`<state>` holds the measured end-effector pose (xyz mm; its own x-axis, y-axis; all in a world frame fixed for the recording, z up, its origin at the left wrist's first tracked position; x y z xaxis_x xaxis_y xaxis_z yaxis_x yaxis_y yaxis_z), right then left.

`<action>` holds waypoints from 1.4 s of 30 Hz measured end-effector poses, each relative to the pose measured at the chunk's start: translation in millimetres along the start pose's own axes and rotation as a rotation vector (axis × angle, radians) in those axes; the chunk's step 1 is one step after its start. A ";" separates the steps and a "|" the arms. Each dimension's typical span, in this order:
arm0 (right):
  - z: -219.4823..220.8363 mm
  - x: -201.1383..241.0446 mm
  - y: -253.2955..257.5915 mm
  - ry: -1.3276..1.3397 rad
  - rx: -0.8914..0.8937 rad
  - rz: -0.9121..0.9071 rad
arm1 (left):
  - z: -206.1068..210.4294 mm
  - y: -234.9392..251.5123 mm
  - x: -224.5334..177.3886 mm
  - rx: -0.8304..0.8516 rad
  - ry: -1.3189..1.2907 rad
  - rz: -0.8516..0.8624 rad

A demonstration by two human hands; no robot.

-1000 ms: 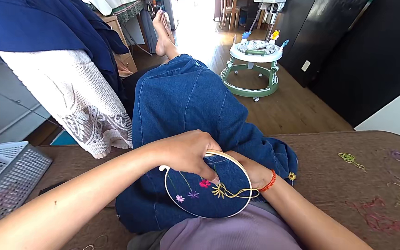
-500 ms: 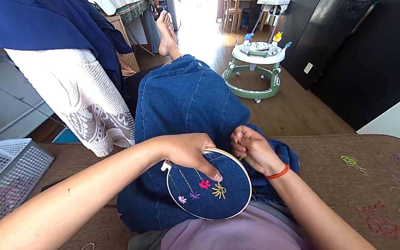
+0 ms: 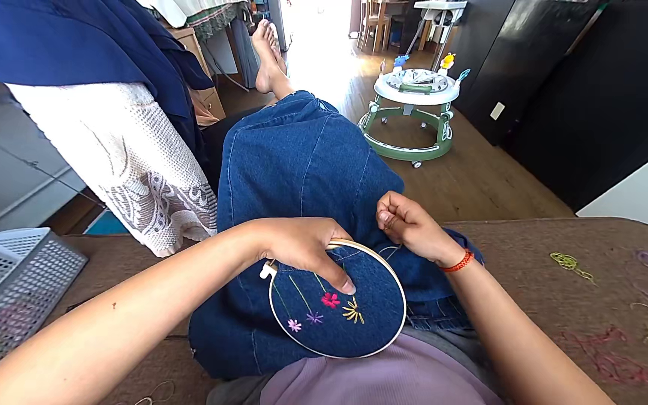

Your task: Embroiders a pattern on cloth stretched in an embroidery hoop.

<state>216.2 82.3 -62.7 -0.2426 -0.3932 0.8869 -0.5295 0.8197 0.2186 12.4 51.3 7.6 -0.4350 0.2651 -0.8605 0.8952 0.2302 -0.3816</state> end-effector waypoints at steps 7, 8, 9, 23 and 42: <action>47.4 22.4 -8.2 0.279 0.519 -0.246 | -16.1 3.1 -6.6 -0.091 0.096 0.076; 49.2 21.6 -6.9 0.313 0.482 -0.229 | -16.8 3.6 -7.3 -0.076 0.097 0.065; 48.7 19.4 -4.6 0.330 0.406 -0.193 | -16.2 4.5 -7.2 -0.057 0.095 0.048; -10.9 16.7 22.2 -0.342 -0.269 -0.401 | -1.2 5.6 -1.4 0.157 0.079 -0.025; 54.9 19.3 1.6 0.145 0.663 -0.341 | -8.4 5.7 5.7 0.040 0.076 -0.006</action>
Point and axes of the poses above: each hand's wrist, its own y-axis towards the middle knuckle, its own z-axis out of the palm, x = y × z, the point moved 4 cm from there along y, towards the middle knuckle, and after that the axes turned 8 degrees about x, right-handed, at the moved point
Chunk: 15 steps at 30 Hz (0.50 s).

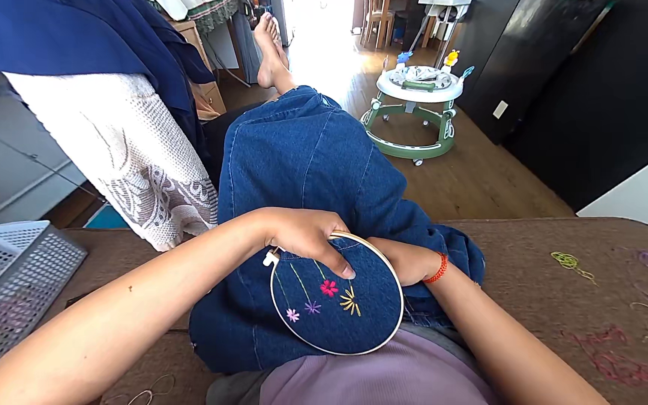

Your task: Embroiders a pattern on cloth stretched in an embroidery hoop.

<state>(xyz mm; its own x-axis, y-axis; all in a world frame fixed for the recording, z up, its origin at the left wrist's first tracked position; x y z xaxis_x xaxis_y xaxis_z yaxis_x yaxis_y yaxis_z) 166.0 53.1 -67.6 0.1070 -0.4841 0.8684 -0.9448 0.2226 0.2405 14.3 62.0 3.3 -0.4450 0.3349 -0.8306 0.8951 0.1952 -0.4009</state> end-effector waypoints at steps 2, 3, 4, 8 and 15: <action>0.0 -1.4 -1.5 -0.001 -0.006 -0.010 | -0.2 0.1 -0.1 0.000 -0.005 -0.007; 0.4 -1.7 -1.7 0.004 -0.010 -0.017 | -0.3 0.1 0.2 -0.001 -0.005 -0.008; 0.9 -1.5 -1.7 0.011 -0.013 -0.018 | -0.6 0.0 0.6 -0.002 -0.004 -0.008; 3.1 1.4 -1.0 0.049 -0.046 -0.002 | -0.9 0.0 1.4 -0.009 -0.002 -0.026; 5.0 3.0 -1.0 0.066 -0.084 0.007 | -0.5 -0.6 0.2 -0.017 -0.016 -0.046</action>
Point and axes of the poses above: each hand's wrist, its own y-axis towards the middle knuckle, its own z-axis out of the palm, x = y × z, the point moved 4 cm from there along y, towards the middle knuckle, and after that the axes turned 8 degrees about x, right-handed, at the moved point
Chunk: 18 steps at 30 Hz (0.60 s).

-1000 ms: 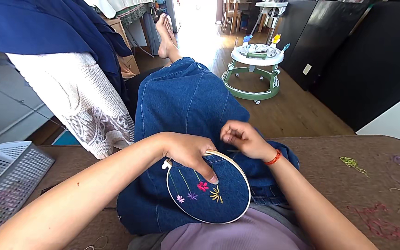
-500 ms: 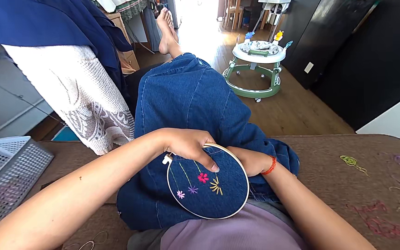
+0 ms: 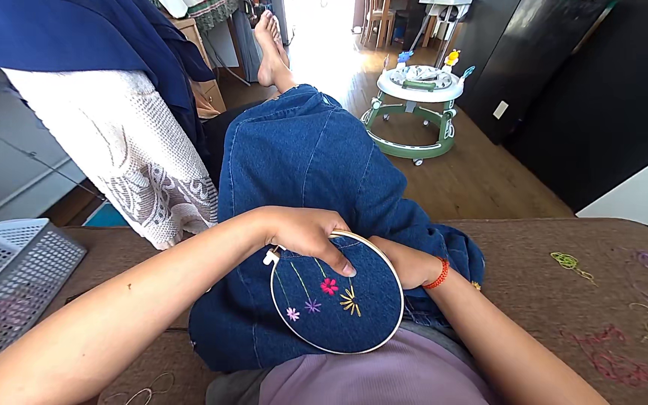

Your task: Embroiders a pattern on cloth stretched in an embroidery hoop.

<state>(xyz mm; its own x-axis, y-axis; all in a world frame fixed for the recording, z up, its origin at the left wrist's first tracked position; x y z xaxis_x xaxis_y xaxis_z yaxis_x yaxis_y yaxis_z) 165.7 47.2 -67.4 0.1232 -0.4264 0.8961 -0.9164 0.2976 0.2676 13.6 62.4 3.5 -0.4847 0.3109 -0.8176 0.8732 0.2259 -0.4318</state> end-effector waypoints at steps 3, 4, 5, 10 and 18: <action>0.3 -0.8 -1.3 -0.016 0.000 -0.019 | 0.4 -0.5 -0.1 0.001 0.010 0.011; 0.4 -0.9 -2.0 -0.025 0.002 -0.029 | 0.5 -0.7 -0.2 -0.004 0.015 0.013; 0.5 -1.0 -2.4 -0.025 0.003 -0.036 | 0.6 -0.8 -0.1 -0.006 0.014 0.014; -1.0 -2.8 -5.8 -0.009 0.005 -0.036 | 0.8 -1.4 0.4 -0.006 0.005 0.011; -1.5 -1.5 -5.3 0.007 0.013 -0.069 | 1.0 -0.1 0.0 0.000 0.003 0.013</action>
Point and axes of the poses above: each hand's wrist, its own y-axis towards the middle knuckle, its own z-axis out of the palm, x = y × z, the point moved 4 cm from there along y, towards the middle knuckle, and after that the axes turned 8 degrees about x, right-handed, at the moved point
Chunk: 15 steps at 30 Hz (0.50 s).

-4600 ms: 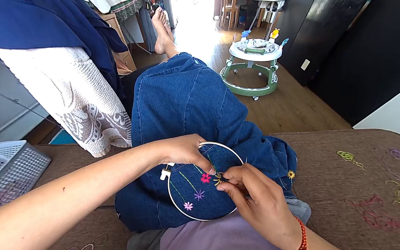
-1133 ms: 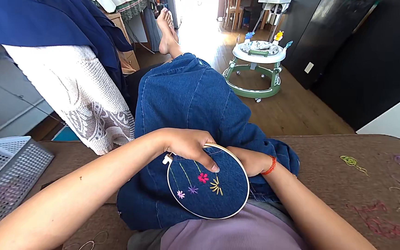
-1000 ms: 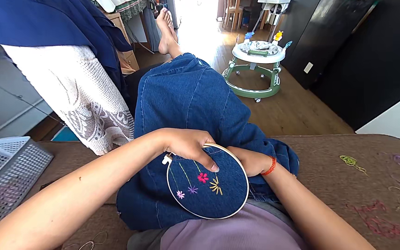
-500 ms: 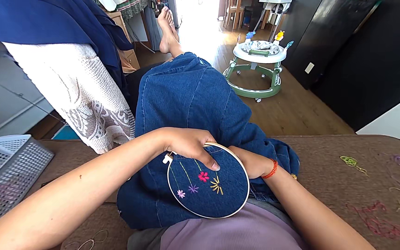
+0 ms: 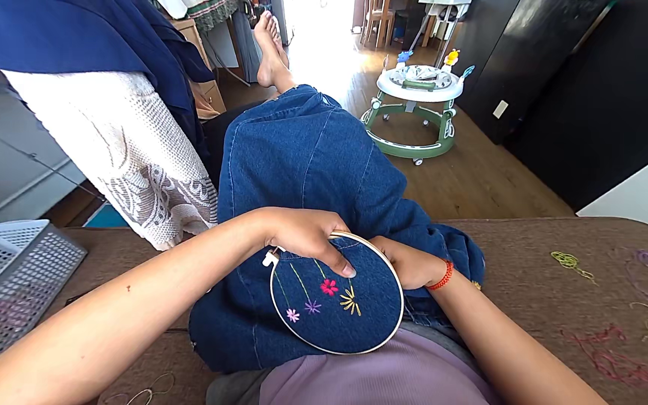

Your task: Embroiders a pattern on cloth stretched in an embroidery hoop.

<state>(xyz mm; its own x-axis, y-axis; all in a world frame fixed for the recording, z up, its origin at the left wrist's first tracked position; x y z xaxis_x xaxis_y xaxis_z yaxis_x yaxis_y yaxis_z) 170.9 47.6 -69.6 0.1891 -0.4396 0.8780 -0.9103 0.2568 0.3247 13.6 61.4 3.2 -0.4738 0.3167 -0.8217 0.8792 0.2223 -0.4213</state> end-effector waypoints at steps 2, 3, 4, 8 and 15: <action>0.6 -0.2 0.4 0.003 -0.002 -0.006 | 0.3 -0.3 -0.3 0.002 -0.004 -0.008; 1.0 -0.3 0.6 0.005 -0.004 -0.006 | 0.5 -0.6 -0.6 0.000 -0.006 -0.015; 1.5 -0.1 1.0 0.005 -0.007 -0.006 | 0.8 -0.8 -0.7 -0.001 -0.007 -0.019; 2.3 0.9 3.4 0.008 -0.003 -0.017 | 1.4 -1.2 -0.4 -0.004 -0.016 -0.017; 4.7 -2.3 0.8 0.010 -0.025 0.030 | 2.0 -0.7 0.0 -0.003 -0.018 -0.003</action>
<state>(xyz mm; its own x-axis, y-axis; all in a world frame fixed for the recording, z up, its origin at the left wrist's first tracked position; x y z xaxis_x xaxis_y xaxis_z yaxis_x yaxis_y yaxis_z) 168.0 44.7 -73.0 0.1656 -0.4231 0.8908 -0.9062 0.2910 0.3067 13.1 59.4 2.7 -0.4751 0.2999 -0.8273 0.8779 0.2255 -0.4224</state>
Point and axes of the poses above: each hand's wrist, its own y-axis towards the middle knuckle, its own z-axis out of the palm, x = y × z, the point moved 4 cm from there along y, towards the middle knuckle, and after that the axes turned 8 degrees about x, right-handed, at the moved point
